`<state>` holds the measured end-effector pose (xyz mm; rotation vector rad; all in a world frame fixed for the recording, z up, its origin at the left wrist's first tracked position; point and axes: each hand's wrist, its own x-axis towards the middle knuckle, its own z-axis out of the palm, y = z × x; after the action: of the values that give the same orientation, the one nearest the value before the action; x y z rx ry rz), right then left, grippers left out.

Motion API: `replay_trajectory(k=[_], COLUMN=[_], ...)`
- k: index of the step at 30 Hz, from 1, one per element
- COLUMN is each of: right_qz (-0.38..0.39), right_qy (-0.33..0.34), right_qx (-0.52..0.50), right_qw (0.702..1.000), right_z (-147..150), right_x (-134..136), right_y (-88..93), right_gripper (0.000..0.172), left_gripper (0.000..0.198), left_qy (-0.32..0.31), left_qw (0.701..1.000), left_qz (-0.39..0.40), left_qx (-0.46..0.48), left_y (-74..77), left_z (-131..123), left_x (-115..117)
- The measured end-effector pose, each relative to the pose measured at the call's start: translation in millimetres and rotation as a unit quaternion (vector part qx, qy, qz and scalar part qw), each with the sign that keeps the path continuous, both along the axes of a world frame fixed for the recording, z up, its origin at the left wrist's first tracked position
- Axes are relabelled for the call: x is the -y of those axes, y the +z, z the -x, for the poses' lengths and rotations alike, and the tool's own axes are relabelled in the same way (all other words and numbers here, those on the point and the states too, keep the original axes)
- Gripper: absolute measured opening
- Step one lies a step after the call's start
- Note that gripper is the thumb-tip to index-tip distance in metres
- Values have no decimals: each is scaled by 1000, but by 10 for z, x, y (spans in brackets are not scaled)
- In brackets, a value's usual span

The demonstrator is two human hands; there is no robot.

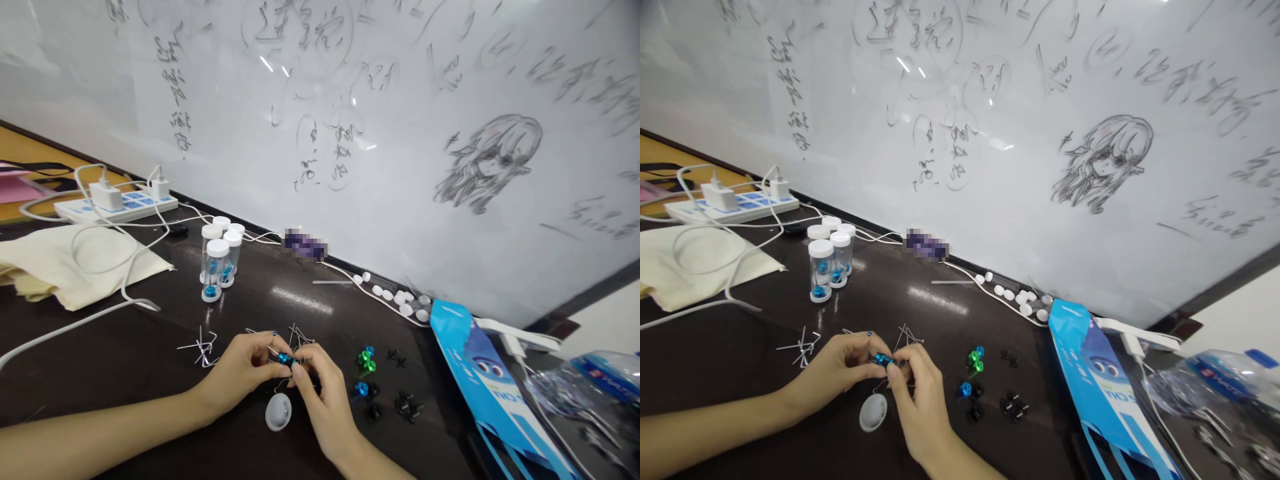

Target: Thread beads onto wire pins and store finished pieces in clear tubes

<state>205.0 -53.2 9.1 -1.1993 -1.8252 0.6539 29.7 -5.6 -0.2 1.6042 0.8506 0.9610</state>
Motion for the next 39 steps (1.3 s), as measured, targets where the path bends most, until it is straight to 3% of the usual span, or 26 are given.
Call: replay_trajectory(k=[7,17,23,29,39], right_qz=[13,-3,-27,-43,-48], right_qy=[21,94,77,57,58], right_qx=[15,36,17,-10,-9], right_qw=[1000,995,996,997,997], right_z=[-9,-41,-53,-47,-43], right_x=[14,26,15,26,51], right_y=[-12,-24,-38,-42,9], right_gripper=[37,39,27,14,19], left_gripper=[9,9,6,8,11], left_qy=[0,-10,21,12,-23], left_qw=[998,988,991,995,994], left_qz=[-68,-154,-131,-99,-108], left_qx=[-10,19,8,2,29], left_y=[-32,-66,-59,-42,5], left_z=[13,36,43,36,33], left_x=[45,95,87,73,71])
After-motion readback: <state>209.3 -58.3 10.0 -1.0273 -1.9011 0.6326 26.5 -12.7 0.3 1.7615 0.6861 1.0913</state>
